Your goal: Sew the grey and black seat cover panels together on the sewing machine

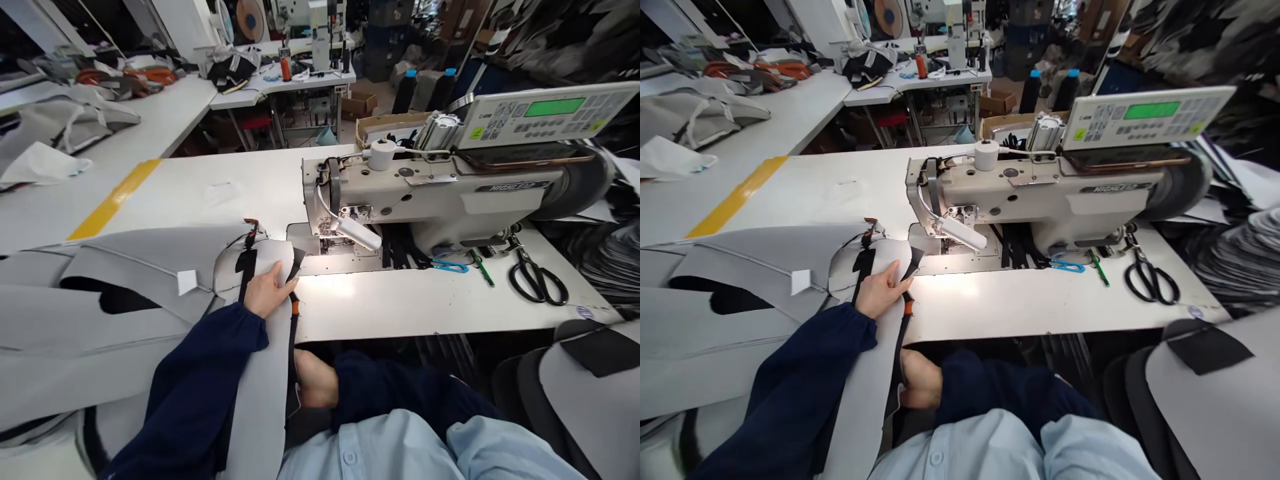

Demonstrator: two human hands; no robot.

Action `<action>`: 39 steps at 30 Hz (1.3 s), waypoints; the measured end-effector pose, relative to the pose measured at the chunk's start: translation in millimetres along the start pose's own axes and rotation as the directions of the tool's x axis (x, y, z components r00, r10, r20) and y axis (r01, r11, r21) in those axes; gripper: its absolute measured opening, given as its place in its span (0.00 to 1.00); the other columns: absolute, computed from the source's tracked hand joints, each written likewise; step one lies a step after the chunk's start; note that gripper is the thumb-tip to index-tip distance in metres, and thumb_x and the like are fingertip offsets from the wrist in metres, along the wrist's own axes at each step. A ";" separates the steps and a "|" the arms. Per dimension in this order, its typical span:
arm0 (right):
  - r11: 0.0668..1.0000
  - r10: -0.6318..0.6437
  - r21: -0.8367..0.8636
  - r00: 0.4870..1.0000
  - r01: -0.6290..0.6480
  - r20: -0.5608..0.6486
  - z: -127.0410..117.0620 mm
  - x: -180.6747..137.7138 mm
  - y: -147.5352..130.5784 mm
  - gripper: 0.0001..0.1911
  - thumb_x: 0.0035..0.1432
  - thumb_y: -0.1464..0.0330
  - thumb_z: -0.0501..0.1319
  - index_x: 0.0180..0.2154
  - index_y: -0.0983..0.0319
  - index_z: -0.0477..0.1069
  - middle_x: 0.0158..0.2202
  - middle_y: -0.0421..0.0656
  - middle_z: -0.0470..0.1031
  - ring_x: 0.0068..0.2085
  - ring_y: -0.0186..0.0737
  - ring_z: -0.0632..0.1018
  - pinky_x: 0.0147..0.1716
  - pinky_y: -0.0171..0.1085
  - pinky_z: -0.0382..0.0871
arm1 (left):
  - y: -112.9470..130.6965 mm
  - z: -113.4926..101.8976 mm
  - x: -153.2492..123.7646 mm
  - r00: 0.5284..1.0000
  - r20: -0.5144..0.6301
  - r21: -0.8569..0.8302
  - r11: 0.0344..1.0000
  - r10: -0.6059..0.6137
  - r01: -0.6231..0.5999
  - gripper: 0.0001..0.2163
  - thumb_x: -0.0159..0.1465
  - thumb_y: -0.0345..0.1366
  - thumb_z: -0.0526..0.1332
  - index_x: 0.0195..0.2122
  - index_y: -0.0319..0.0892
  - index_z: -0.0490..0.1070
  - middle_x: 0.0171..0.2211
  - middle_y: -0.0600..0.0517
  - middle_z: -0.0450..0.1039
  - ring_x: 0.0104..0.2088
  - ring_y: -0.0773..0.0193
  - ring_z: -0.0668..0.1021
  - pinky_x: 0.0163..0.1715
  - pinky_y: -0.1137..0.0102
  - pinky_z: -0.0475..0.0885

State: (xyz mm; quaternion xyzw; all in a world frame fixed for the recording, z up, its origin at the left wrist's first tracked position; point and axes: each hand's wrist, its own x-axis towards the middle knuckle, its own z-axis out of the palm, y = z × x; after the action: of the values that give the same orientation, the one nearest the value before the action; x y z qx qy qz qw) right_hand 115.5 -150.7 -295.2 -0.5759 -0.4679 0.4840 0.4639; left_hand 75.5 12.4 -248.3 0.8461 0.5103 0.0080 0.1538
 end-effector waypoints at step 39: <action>0.102 -0.402 -0.827 0.783 0.553 0.474 -82.9 118.5 -14.0 0.16 0.62 0.79 0.48 0.38 0.70 0.75 0.38 0.56 0.75 0.42 0.48 0.73 0.43 0.49 0.68 | -2.8 -7.0 84.8 0.841 0.114 0.487 0.709 0.528 -0.511 0.13 0.65 0.29 0.47 0.36 0.37 0.71 0.36 0.42 0.73 0.37 0.55 0.73 0.46 0.57 0.58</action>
State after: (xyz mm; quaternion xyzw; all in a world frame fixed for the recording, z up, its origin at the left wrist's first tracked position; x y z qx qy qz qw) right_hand 207.5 -38.5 -287.6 -0.5161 -0.8460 -0.0294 0.1308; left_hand 112.5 88.9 -254.5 0.9649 0.2384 -0.0666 -0.0872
